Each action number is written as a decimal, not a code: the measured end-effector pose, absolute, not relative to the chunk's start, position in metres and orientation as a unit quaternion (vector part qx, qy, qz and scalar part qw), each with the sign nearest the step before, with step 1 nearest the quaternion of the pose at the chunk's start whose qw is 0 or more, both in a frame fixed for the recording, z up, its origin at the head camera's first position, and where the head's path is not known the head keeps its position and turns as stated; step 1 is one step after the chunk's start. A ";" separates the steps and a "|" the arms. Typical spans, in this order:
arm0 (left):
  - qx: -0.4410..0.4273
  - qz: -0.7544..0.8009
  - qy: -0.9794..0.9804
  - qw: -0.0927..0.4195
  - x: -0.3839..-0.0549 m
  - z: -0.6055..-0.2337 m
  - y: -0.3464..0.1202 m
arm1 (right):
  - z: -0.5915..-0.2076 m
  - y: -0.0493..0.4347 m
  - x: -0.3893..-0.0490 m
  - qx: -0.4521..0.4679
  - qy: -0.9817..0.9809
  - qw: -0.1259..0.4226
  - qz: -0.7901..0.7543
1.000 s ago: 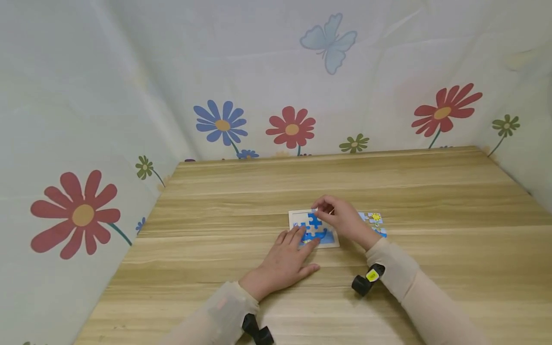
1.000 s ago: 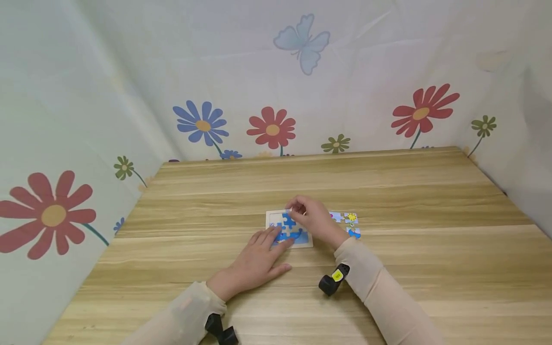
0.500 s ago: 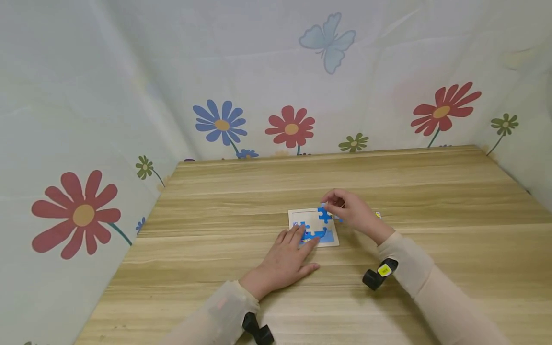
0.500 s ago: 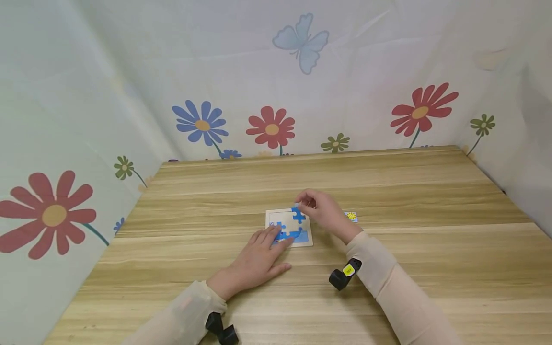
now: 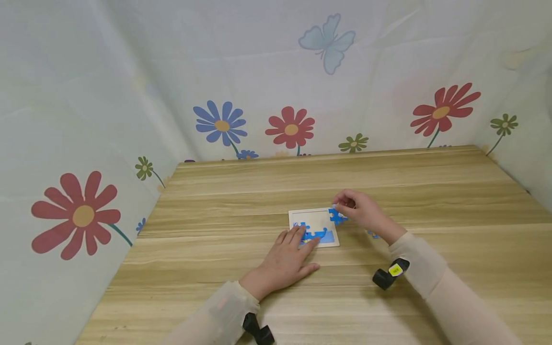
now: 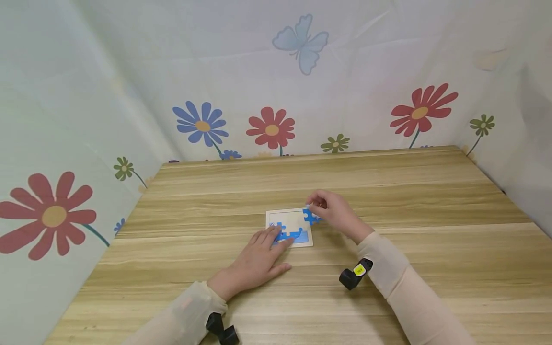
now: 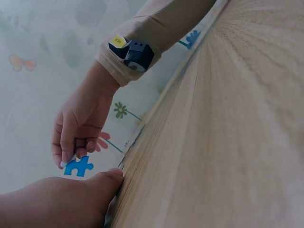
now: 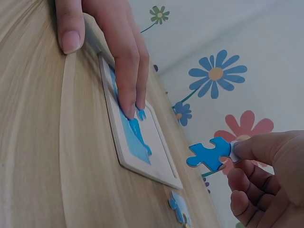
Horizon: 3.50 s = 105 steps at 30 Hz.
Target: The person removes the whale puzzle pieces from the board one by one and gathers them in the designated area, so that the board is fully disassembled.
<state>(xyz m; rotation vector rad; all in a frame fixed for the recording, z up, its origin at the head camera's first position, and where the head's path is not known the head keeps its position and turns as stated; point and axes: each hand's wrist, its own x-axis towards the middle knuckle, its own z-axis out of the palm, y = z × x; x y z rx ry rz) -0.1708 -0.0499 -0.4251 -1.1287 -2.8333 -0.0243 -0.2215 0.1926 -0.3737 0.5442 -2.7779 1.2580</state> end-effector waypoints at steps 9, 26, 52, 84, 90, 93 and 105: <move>-0.370 -0.014 -0.928 0.051 -0.170 -0.425 -0.050 | -0.378 0.208 -0.215 0.167 -0.898 -0.005 0.407; -0.372 -0.017 -0.927 0.046 -0.170 -0.425 -0.050 | -0.387 0.225 -0.212 0.168 -0.903 -0.007 0.396; -0.368 -0.011 -0.929 0.036 -0.168 -0.421 -0.050 | -0.399 0.229 -0.212 0.153 -0.932 -0.004 0.329; -0.370 -0.009 -0.928 0.042 -0.169 -0.424 -0.052 | -0.381 0.176 -0.226 0.184 -0.924 0.012 0.335; -0.375 -0.005 -0.926 0.048 -0.169 -0.424 -0.053 | -0.387 0.158 -0.228 0.205 -0.917 0.006 0.343; -0.373 0.001 -0.926 0.050 -0.170 -0.425 -0.053 | -0.389 0.150 -0.228 0.214 -0.910 -0.003 0.354; -0.375 0.065 -0.920 0.092 -0.162 -0.420 -0.051 | -0.402 0.134 -0.231 0.224 -0.899 -0.023 0.377</move>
